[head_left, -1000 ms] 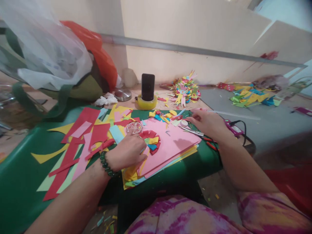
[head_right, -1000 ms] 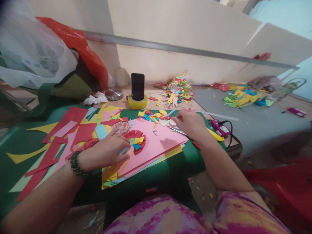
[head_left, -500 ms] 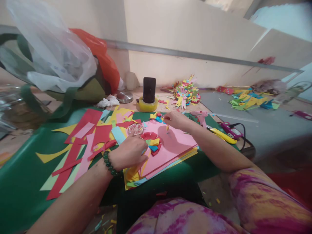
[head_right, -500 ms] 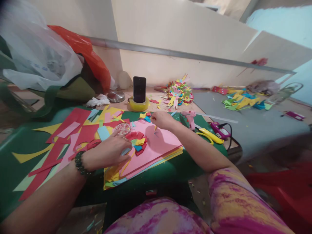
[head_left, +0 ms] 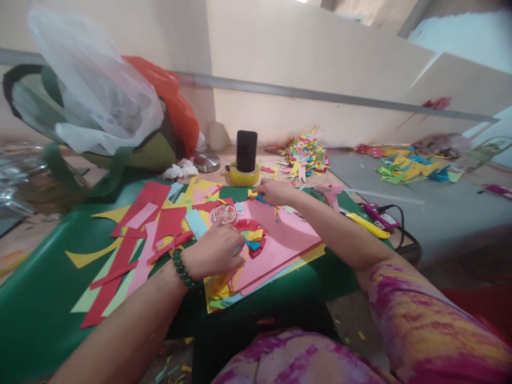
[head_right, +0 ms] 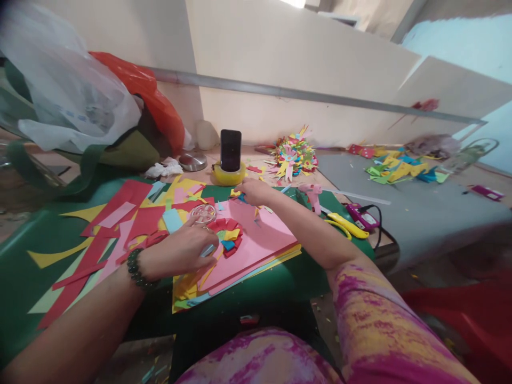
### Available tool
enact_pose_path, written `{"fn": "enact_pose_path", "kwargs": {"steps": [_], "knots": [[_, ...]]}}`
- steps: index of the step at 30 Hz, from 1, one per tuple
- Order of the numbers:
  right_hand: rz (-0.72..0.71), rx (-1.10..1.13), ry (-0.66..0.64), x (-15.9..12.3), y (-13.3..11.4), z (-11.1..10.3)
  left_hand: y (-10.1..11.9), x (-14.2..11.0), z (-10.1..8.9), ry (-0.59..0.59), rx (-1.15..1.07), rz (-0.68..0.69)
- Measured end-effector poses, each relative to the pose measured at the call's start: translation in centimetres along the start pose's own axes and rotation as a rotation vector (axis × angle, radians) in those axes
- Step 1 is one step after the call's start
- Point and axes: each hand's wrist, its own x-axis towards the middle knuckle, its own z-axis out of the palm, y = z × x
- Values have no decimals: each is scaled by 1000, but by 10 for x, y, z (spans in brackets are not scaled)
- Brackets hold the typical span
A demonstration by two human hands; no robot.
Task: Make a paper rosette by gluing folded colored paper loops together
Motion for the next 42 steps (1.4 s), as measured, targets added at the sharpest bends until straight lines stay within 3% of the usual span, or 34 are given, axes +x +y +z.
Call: {"fn": "enact_pose_path", "kwargs": {"steps": [6, 14, 18, 24, 26, 29, 32, 37, 42], "knots": [[11, 24, -42, 5, 5, -1, 2, 1, -1, -40, 44, -23], [-42, 7, -88, -2, 6, 2, 0, 1, 1, -1, 29, -3], [-2, 157, 29, -4, 15, 0, -1, 1, 1, 3, 21, 7], [120, 849, 372, -26, 16, -18, 1, 0, 0, -26, -4, -4], [104, 1064, 337, -34, 4, -18, 2, 0, -1, -41, 5, -9], [94, 1192, 152, -41, -21, -9, 2, 0, -3, -68, 20, -4], [95, 1145, 41, -40, -39, 7, 1, 1, -3, -88, 12, 7], [42, 1010, 17, -33, -43, 24, -1, 2, -1, -61, -6, 5], [99, 911, -6, -33, -45, 31, 0, 1, 1, -16, 61, 7]]}}
